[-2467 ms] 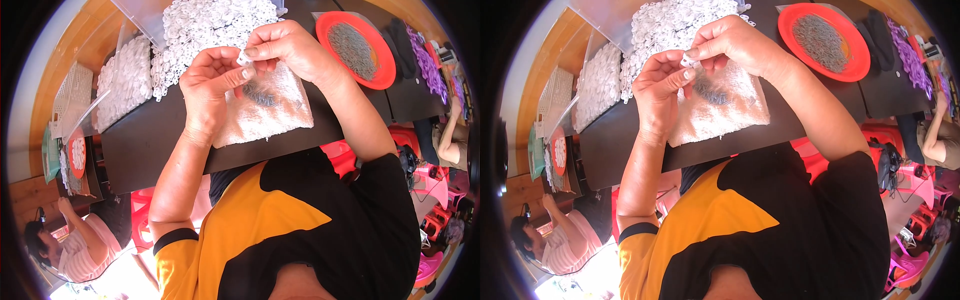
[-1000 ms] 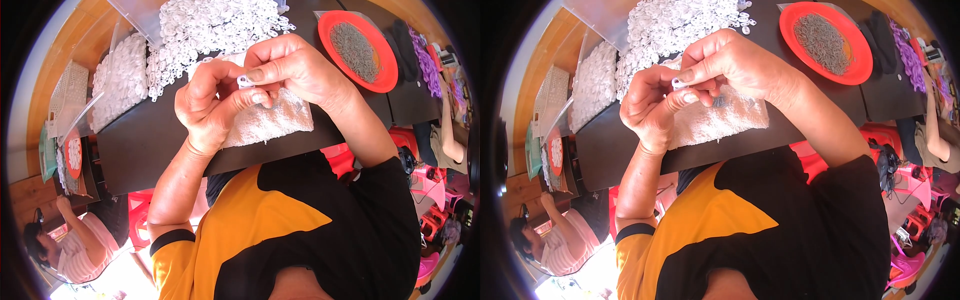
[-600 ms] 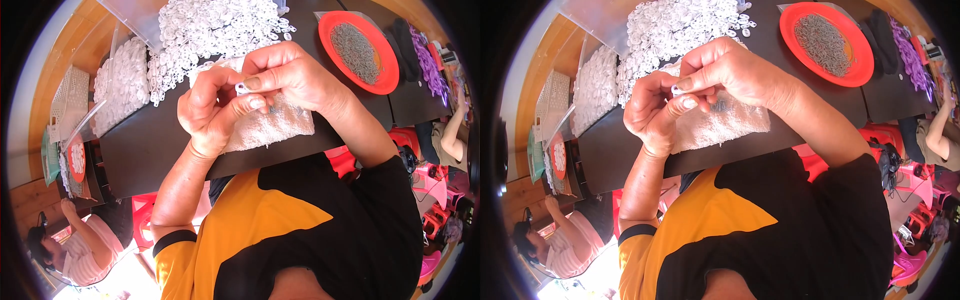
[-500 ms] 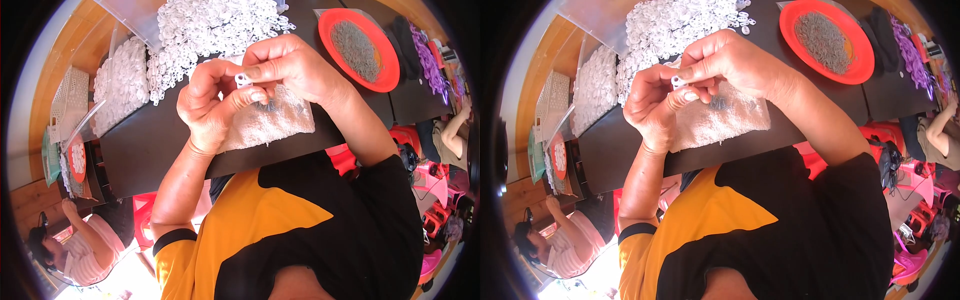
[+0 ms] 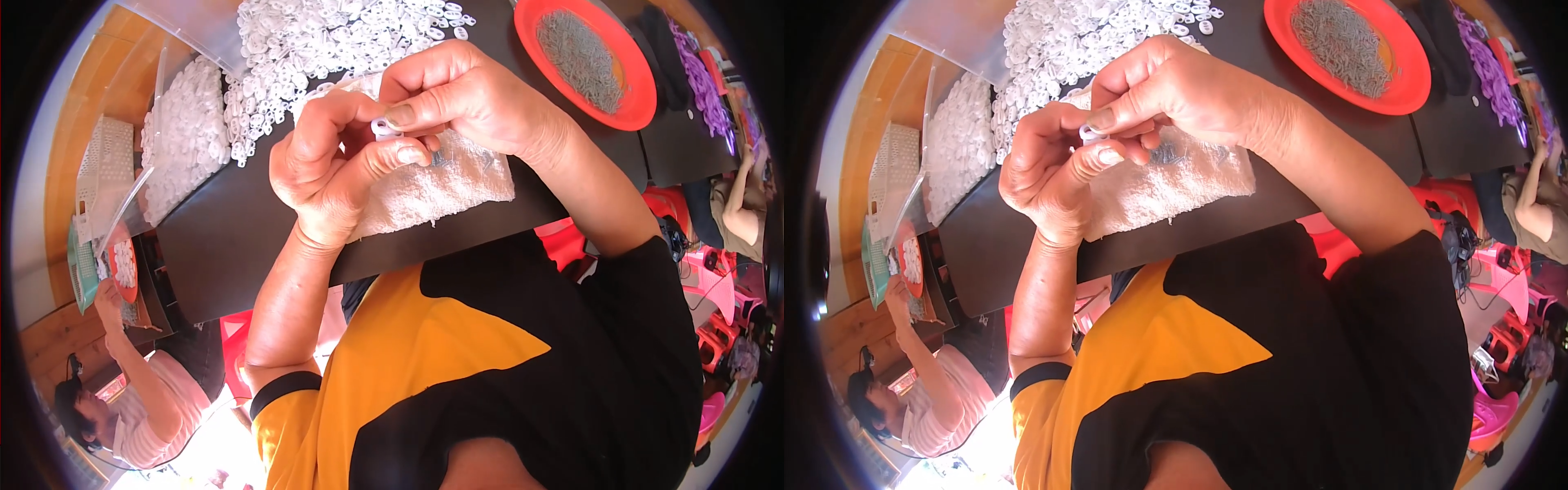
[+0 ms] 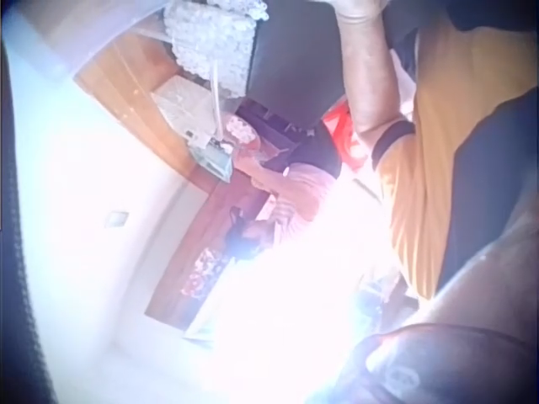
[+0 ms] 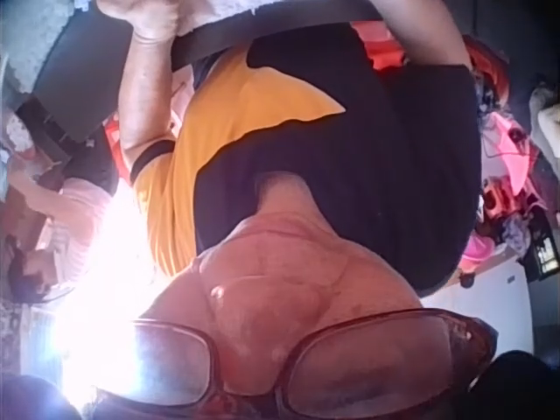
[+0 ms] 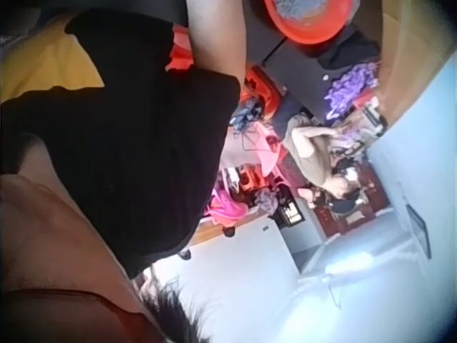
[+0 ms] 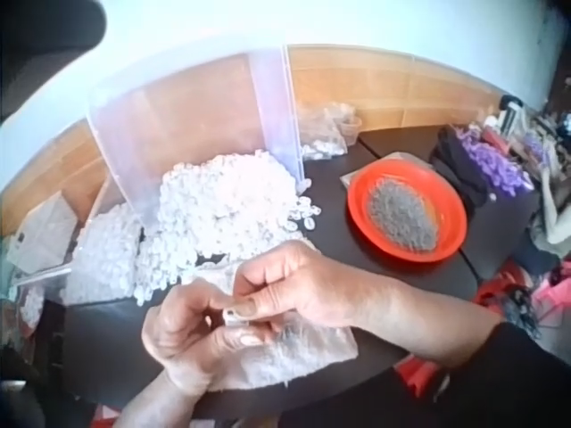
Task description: Manually assembling small plastic and metal components at a workbench.
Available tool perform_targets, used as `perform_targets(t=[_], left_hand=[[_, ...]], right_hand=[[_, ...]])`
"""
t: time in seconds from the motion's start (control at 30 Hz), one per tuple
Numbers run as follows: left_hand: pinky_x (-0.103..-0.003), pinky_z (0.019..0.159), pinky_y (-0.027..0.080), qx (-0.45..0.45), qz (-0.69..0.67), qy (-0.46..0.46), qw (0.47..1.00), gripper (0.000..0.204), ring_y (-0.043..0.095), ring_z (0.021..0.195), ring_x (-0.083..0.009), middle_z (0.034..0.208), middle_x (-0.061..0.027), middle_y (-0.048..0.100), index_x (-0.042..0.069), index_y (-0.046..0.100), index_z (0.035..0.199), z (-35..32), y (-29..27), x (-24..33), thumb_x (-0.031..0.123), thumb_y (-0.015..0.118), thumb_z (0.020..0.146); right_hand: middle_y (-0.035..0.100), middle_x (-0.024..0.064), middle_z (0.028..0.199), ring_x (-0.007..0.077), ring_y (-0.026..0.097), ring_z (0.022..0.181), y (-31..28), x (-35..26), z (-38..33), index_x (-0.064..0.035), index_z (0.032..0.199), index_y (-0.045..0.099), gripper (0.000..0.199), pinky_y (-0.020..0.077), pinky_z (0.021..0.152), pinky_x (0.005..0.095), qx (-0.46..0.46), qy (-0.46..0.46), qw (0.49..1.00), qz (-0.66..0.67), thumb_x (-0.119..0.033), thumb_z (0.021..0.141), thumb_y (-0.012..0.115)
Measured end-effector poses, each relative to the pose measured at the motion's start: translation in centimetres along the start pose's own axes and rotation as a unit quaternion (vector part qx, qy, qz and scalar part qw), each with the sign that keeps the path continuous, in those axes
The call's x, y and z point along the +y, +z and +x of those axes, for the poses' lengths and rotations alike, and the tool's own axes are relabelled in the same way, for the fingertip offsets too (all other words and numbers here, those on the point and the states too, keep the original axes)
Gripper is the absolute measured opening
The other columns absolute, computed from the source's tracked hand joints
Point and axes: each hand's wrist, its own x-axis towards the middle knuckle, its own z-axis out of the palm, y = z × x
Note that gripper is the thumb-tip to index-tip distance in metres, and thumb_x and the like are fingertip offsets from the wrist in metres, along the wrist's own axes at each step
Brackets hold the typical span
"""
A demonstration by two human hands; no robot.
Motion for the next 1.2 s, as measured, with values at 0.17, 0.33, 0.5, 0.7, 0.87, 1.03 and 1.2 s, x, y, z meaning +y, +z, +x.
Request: perform_targets(t=[0.17, 0.33, 0.5, 0.7, 0.87, 1.03, 1.2], left_hand=[[-0.027, 0.067, 0.058, 0.007, -0.053, -0.028, 0.998, 0.024, 0.071, 0.072, -0.0212, 0.079, -0.0133, 0.068, -0.003, 0.056, 0.095, 0.1, 0.0, -0.2, -0.004, 0.074, 0.079], [-0.029, 0.067, 0.059, 0.004, -0.047, -0.027, 0.998, 0.023, 0.071, 0.073, -0.0233, 0.078, -0.0134, 0.065, -0.004, 0.055, 0.095, 0.3, -0.3, -0.4, -0.005, 0.072, 0.080], [-0.026, 0.068, 0.057, 0.047, -0.057, -0.014, 0.997, 0.025, 0.067, 0.075, -0.0156, 0.084, -0.0092, 0.066, -0.003, 0.058, 0.098, 0.7, 0.3, -1.0, -0.006, 0.074, 0.079], [-0.021, 0.068, 0.054, 0.053, 0.000, -0.006, 0.999, 0.028, 0.064, 0.075, -0.0092, 0.087, -0.0045, 0.065, -0.001, 0.061, 0.100, 0.5, 0.1, -1.1, -0.006, 0.076, 0.077], [-0.022, 0.069, 0.053, 0.054, 0.074, -0.041, 0.995, 0.030, 0.063, 0.077, -0.0074, 0.086, -0.0021, 0.064, -0.001, 0.062, 0.101, 0.4, -0.3, -0.9, -0.007, 0.077, 0.076], [-0.021, 0.068, 0.052, 0.048, 0.074, -0.041, 0.995, 0.027, 0.063, 0.076, -0.0074, 0.085, -0.0013, 0.065, 0.000, 0.062, 0.100, 0.6, -0.4, -0.9, -0.005, 0.077, 0.077], [-0.020, 0.065, 0.051, 0.035, 0.123, -0.026, 0.991, 0.025, 0.062, 0.072, -0.0066, 0.081, -0.0011, 0.065, 0.001, 0.063, 0.098, 0.6, -0.4, -1.0, -0.002, 0.077, 0.077]], right_hand=[[0.060, 0.0040, 0.069, 0.0095, 0.056, 0.059, 0.0, 0.5, 0.3, 0.0049, 0.086, 0.063, 0.019, 0.0448, 0.056, 0.0217, 0.001, -0.006, 1.000, 0.018, -0.013, 0.091, 0.064], [0.062, 0.0046, 0.068, 0.0114, 0.059, 0.059, 0.3, 0.9, 0.6, 0.0002, 0.081, 0.065, 0.019, 0.0423, 0.056, 0.0218, 0.005, -0.021, 1.000, 0.023, -0.017, 0.091, 0.064], [0.060, 0.0014, 0.072, 0.0084, 0.058, 0.066, -0.1, -0.5, 0.3, 0.0031, 0.090, 0.064, 0.021, 0.0445, 0.061, 0.0210, 0.031, -0.037, 0.997, -0.067, -0.017, 0.094, 0.060], [0.061, 0.0015, 0.066, 0.0079, 0.060, 0.062, -0.3, -0.3, 0.3, -0.0012, 0.086, 0.068, 0.020, 0.0441, 0.058, 0.0219, 0.061, -0.056, 0.990, -0.111, -0.020, 0.091, 0.063], [0.059, 0.0006, 0.063, 0.0072, 0.058, 0.059, -0.2, -0.5, 0.4, -0.0007, 0.081, 0.067, 0.021, 0.0436, 0.056, 0.0223, 0.092, -0.064, 0.984, -0.138, -0.018, 0.091, 0.064], [0.057, 0.0004, 0.062, 0.0072, 0.057, 0.057, -0.4, -0.6, 0.3, -0.0006, 0.079, 0.067, 0.021, 0.0429, 0.054, 0.0221, 0.090, -0.071, 0.983, -0.143, -0.018, 0.090, 0.065], [0.056, 0.0005, 0.061, 0.0072, 0.055, 0.054, -0.5, -0.6, 0.3, -0.0006, 0.078, 0.067, 0.020, 0.0416, 0.052, 0.0214, 0.085, -0.069, 0.984, -0.143, -0.016, 0.090, 0.065]])
